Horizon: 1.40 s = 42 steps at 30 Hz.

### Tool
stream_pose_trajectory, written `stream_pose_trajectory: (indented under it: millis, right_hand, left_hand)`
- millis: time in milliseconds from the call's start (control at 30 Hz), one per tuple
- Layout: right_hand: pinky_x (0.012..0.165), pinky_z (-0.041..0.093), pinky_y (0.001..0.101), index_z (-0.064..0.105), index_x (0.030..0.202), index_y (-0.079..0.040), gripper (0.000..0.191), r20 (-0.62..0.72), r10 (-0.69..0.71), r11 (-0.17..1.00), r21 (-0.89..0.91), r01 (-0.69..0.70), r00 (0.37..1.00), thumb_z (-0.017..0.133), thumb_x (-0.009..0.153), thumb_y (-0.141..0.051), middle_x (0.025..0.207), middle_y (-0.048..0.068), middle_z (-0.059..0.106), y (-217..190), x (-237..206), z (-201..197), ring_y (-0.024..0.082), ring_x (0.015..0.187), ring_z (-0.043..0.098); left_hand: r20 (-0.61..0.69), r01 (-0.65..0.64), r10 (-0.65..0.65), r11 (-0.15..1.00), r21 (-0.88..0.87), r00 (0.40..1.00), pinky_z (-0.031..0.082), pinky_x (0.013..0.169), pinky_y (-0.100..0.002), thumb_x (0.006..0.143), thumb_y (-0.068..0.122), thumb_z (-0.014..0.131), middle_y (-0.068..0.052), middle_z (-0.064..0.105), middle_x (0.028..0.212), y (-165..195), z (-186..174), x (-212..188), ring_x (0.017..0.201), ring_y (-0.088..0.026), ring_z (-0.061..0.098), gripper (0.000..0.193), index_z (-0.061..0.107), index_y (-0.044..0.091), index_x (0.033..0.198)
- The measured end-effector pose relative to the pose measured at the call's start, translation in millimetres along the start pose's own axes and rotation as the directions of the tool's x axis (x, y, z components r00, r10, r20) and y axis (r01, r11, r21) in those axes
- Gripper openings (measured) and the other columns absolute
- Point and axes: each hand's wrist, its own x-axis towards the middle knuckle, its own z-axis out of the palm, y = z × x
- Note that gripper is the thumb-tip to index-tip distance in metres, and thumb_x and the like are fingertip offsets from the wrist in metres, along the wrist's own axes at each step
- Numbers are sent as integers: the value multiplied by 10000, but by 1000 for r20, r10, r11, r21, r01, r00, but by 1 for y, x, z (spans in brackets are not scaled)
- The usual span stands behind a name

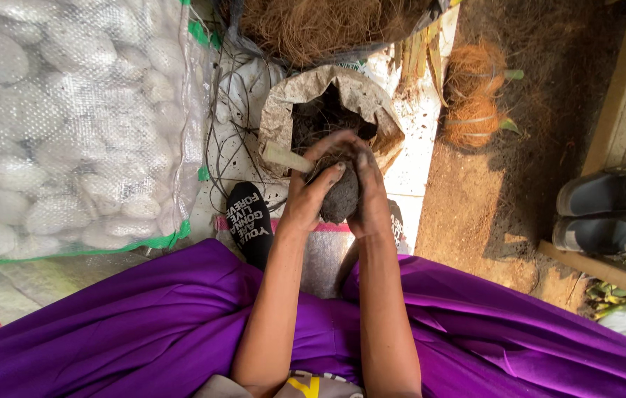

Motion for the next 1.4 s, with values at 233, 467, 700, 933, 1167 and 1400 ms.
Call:
stream_pose_trajectory:
  millis: [233,467,700,933,1167,1400]
  right_hand:
    - [990,589,497,575,1362,-99,541,-63,101,994,59,-97,993,674,888,-341,1283,163,655,3,5,-2,313,1164,649]
    - [979,610,464,560,1360,-80,854,17,-25,993,114,23,1000,448,870,-770,1258,159,692,-1,3,7,308,1149,700]
    - [1004,601,473,578,1369,-56,874,-60,36,996,-82,-41,998,484,883,-776,1264,169,702,-1,7,11,331,1195,689]
    - [1026,552,570,497,1446,-76,883,-37,121,988,-92,-124,992,634,836,-701,1326,220,612,-1,2,4,397,1254,608]
    - [1011,526,600,449,1489,-77,1063,-4,266,963,-45,-266,964,325,801,-878,1491,252,498,-7,-2,1,443,1377,497]
    - [1101,506,455,507,1503,-71,935,152,-21,985,-168,47,988,454,908,-790,1484,165,568,8,2,-11,297,1377,544]
  left_hand:
    - [11,-116,116,987,111,993,536,1120,-432,1055,266,627,-108,671,1343,1,2,0,1264,-236,649,337,674,51,1310]
    - [-240,69,-86,994,-80,967,627,873,-517,1001,370,554,-135,714,1087,-3,3,0,982,-294,741,359,658,42,1104]
    - [-541,270,-244,962,-33,804,562,996,-410,1036,338,649,-86,599,1263,-5,2,3,1167,-171,634,435,464,150,1382]
    - [27,50,-49,998,-48,998,537,1034,-376,974,133,579,-135,684,1258,6,-7,-3,1174,-229,645,407,598,-7,1356]
    - [176,92,-98,995,40,980,503,1150,-399,936,176,616,-116,633,1360,6,-21,-5,1296,-237,603,509,545,25,1417]
    - [213,-338,266,796,501,940,175,1324,-486,930,265,696,-132,239,1686,5,-17,-2,1607,-293,151,747,376,67,1575]
